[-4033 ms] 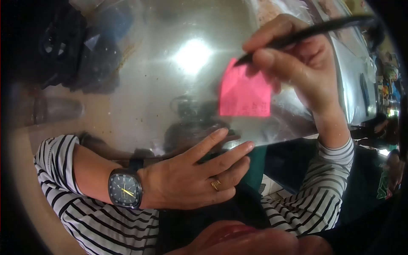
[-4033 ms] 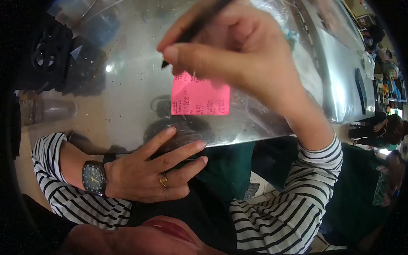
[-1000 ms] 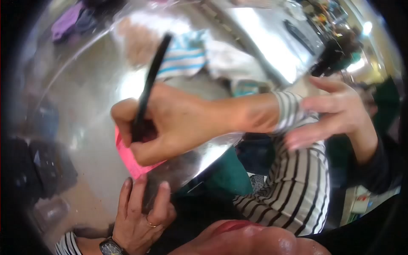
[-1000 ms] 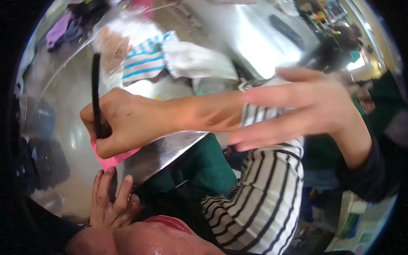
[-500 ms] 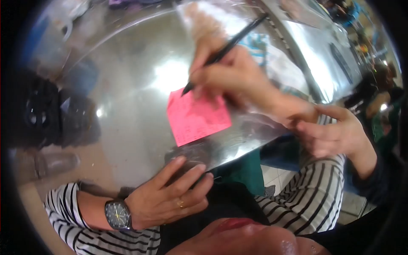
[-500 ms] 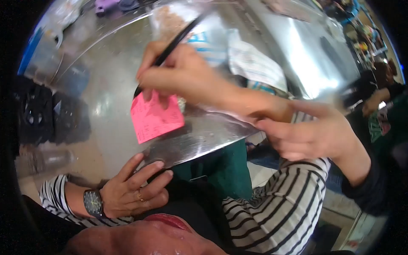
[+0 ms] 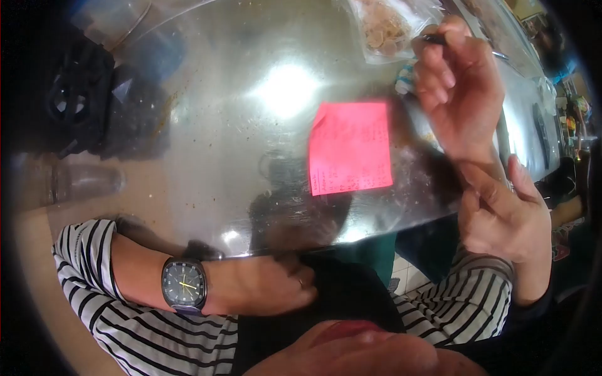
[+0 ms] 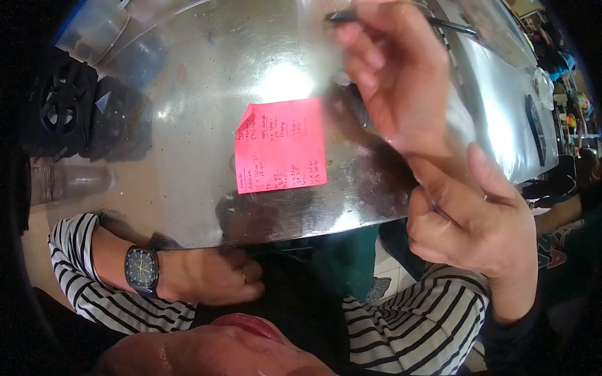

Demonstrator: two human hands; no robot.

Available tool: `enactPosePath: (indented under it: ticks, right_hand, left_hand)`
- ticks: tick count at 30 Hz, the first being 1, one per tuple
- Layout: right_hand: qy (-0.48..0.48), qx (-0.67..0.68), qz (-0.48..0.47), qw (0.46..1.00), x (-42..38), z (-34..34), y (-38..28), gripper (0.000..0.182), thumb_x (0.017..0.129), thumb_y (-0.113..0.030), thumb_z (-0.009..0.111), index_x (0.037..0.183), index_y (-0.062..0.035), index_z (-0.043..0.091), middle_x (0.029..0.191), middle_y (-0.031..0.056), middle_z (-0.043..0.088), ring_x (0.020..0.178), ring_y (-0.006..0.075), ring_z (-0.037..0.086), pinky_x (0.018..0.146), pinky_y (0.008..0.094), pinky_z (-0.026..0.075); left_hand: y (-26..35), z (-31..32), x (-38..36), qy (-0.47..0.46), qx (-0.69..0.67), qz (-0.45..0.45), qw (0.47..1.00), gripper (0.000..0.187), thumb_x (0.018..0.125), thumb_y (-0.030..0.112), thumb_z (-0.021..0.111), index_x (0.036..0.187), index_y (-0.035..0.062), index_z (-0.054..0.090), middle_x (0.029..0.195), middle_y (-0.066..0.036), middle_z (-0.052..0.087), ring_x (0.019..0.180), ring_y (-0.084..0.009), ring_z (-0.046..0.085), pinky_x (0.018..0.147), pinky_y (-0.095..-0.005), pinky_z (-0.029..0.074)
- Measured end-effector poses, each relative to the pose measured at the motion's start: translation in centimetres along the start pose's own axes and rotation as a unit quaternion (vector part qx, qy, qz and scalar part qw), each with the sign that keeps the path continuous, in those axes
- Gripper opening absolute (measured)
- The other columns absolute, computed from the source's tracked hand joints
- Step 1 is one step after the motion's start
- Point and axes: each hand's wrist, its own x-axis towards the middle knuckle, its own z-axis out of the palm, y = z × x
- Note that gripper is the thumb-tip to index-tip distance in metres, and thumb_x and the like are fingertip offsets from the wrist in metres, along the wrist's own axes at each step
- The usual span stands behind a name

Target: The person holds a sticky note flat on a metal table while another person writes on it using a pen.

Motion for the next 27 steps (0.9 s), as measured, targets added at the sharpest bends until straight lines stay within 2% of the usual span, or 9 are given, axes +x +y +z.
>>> enactPosePath:
  ticks: [2,3,4,7,13,16,21,23,27]
  right_hand:
    - [-0.065,0.039,0.059,0.995,0.2,-0.6,-0.9,0.008,0.088,-0.013,0.050,0.090,-0.0051,0.052,0.073,0.0074,0.051,0.053,0.0077,0.037,0.048,0.0195,0.033]
    - [0.173,0.278,0.255,0.910,-5.0,-0.3,-5.9,0.025,0.088,-0.022,0.051,0.102,-0.0015,0.053,0.090,0.0097,0.050,0.070,0.0098,0.040,0.060,0.0186,0.035]
    - [0.383,0.472,0.409,0.681,-10.3,0.1,-10.5,0.041,0.089,-0.030,0.052,0.114,0.0020,0.054,0.107,0.0120,0.049,0.086,0.0119,0.043,0.071,0.0178,0.038]
    - [0.162,0.229,0.535,0.797,-12.9,-1.0,-13.3,0.047,0.090,-0.034,0.049,0.119,0.0031,0.049,0.113,0.0154,0.046,0.093,0.0161,0.043,0.077,0.0193,0.038]
    - [0.073,0.073,0.517,0.850,-12.4,-1.4,-13.4,0.059,0.092,-0.040,0.042,0.130,0.0052,0.038,0.126,0.0223,0.039,0.107,0.0245,0.042,0.089,0.0223,0.038]
    - [0.052,-0.011,0.430,0.901,-10.9,-1.2,-11.6,0.065,0.094,-0.043,0.039,0.135,0.0063,0.032,0.133,0.0257,0.035,0.114,0.0286,0.042,0.095,0.0238,0.038]
    - [0.024,-0.056,0.080,0.995,-2.3,0.0,-2.4,0.053,0.090,-0.037,0.040,0.123,0.0047,0.035,0.116,0.0212,0.036,0.099,0.0244,0.039,0.082,0.0234,0.036]
    - [0.029,-0.066,0.042,0.997,-1.2,0.5,-1.6,0.048,0.089,-0.034,0.041,0.118,0.0041,0.036,0.109,0.0194,0.036,0.092,0.0228,0.038,0.078,0.0232,0.035]
    - [0.025,-0.086,0.032,0.996,-1.1,1.2,-1.4,0.039,0.086,-0.029,0.043,0.108,0.0028,0.038,0.095,0.0158,0.037,0.080,0.0194,0.036,0.068,0.0229,0.033]
  left_hand:
    - [-0.1,0.5,-0.2,-0.053,0.078,-0.048,0.994,0.008,0.076,0.017,0.051,0.080,0.0115,0.056,0.076,-0.002,0.054,0.073,-0.0183,0.056,0.070,-0.0284,0.047]
    - [-0.3,0.6,-0.3,-0.052,0.075,-0.049,0.995,0.008,0.076,0.017,0.051,0.080,0.0115,0.056,0.076,-0.002,0.054,0.073,-0.0183,0.056,0.070,-0.0284,0.047]
    - [-0.5,0.7,-0.4,-0.070,0.067,-0.033,0.995,0.009,0.077,0.017,0.051,0.081,0.0103,0.056,0.077,-0.004,0.055,0.075,-0.0188,0.057,0.070,-0.0283,0.047]
    - [-0.5,0.7,-0.4,-0.108,0.072,-0.012,0.991,0.011,0.077,0.016,0.051,0.083,0.0083,0.056,0.080,-0.006,0.056,0.078,-0.0195,0.057,0.072,-0.0285,0.047]
    - [-0.4,0.9,-0.4,-0.141,0.062,-0.009,0.988,0.015,0.078,0.016,0.050,0.087,0.0061,0.057,0.085,-0.009,0.058,0.083,-0.0206,0.058,0.074,-0.0289,0.048]
    - [-0.3,1.0,-0.4,-0.135,0.093,-0.005,0.986,0.013,0.078,0.016,0.050,0.085,0.0075,0.057,0.081,-0.007,0.058,0.082,-0.0198,0.058,0.074,-0.0292,0.046]
    - [-0.4,1.2,-0.8,-0.064,0.121,0.038,0.990,0.013,0.078,0.016,0.049,0.084,0.0078,0.057,0.081,-0.006,0.058,0.082,-0.0191,0.057,0.075,-0.0297,0.045]
    - [-0.1,1.0,-0.6,-0.143,0.118,0.004,0.983,0.014,0.078,0.017,0.049,0.086,0.0071,0.055,0.083,-0.007,0.058,0.085,-0.0194,0.056,0.077,-0.0300,0.045]
    - [-0.2,1.4,-0.9,-0.099,0.079,0.011,0.992,0.013,0.077,0.017,0.049,0.084,0.0076,0.055,0.082,-0.006,0.057,0.085,-0.0189,0.055,0.078,-0.0291,0.044]
